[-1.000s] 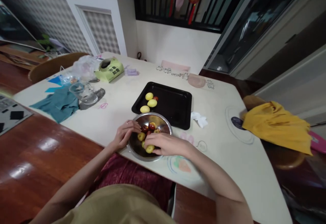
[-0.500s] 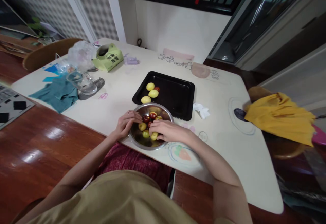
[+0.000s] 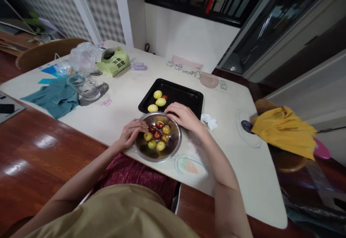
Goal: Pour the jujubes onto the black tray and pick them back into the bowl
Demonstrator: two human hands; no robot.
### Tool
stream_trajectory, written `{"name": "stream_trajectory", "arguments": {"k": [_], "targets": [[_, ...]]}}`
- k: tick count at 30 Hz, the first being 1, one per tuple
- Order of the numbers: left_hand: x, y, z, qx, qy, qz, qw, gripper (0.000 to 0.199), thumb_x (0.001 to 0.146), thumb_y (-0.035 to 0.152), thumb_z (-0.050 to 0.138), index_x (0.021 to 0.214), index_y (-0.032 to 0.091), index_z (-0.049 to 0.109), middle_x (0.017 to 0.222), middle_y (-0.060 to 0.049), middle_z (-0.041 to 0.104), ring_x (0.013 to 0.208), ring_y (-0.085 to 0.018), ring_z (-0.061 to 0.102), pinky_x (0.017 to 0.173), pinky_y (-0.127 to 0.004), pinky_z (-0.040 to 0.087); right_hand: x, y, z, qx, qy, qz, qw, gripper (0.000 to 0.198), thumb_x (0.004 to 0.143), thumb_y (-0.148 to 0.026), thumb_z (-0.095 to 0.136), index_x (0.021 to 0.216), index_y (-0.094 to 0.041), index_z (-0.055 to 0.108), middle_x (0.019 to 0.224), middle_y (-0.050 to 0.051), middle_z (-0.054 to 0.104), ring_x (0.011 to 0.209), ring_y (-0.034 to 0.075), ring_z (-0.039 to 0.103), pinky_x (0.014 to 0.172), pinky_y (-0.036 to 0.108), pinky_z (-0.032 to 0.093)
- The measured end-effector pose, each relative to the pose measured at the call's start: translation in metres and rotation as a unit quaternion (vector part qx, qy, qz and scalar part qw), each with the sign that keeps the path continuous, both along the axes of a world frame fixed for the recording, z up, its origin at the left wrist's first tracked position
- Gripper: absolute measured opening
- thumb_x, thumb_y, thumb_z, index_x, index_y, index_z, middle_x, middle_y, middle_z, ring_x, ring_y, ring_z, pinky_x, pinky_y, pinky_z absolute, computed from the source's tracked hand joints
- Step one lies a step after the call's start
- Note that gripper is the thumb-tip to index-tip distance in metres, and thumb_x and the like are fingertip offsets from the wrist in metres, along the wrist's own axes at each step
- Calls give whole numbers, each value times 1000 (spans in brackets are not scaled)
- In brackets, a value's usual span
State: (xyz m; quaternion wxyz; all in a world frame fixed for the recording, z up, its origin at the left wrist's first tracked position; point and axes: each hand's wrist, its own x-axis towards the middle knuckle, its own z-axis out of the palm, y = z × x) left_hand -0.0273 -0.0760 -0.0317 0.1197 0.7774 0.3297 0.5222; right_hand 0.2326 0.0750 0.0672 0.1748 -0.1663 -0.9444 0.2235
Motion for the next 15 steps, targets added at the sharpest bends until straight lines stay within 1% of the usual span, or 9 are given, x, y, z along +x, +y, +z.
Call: {"name": "stream_trajectory", "arguments": {"k": [2,4,6,9,11,12,15], "targets": [[0,0,-2,-4,-2,3,1000,46,114,29,33,102,17,76,99,-11,80,99,-24,74,98,-45,54,-7,27,-10,42,16,-71,996,27,107,-26,52,124,-23,73,124,11,74,118,30,67,108,51,54],[0,0,-2,-11,-3,5,1000,47,115,30,33,102,17,76,98,-11,80,98,-24,74,98,-46,54,-18,53,-27,58,3,-102,993,37,104,-20,52,136,-25,69,136,11,71,126,31,64,114,56,52],[0,0,-2,-11,-4,7,1000,47,115,29,33,101,17,76,98,-11,80,97,-24,74,97,-46,55,-30,74,-45,54,-26,-100,993,51,100,-15,54,149,-26,61,149,11,65,137,31,60,121,58,48],[1,-1,0,-1,-1,9,1000,45,114,27,33,101,17,75,97,-11,80,98,-24,74,97,-45,55,-45,92,-69,39,-56,-86,994,65,95,-8,55,157,-26,53,160,11,57,149,29,52,127,58,42],[2,-1,1,6,4,11,1000,44,114,25,34,101,17,75,98,-11,80,99,-24,74,97,-45,55,-50,95,-79,37,-60,-84,994,66,93,-6,54,156,-25,53,158,12,56,148,28,52,126,56,43],[2,-1,2,9,7,11,1000,44,114,25,33,102,17,75,99,-11,80,99,-24,73,97,-45,55,-50,95,-81,39,-61,-88,993,63,93,-6,54,153,-23,55,155,13,58,145,28,54,124,55,45],[1,-1,1,5,12,7,1000,45,114,25,32,102,17,74,101,-12,80,99,-24,74,98,-45,55,-46,92,-81,52,-67,-110,990,46,93,-8,57,138,-18,63,137,15,64,126,29,63,109,50,55]]}}
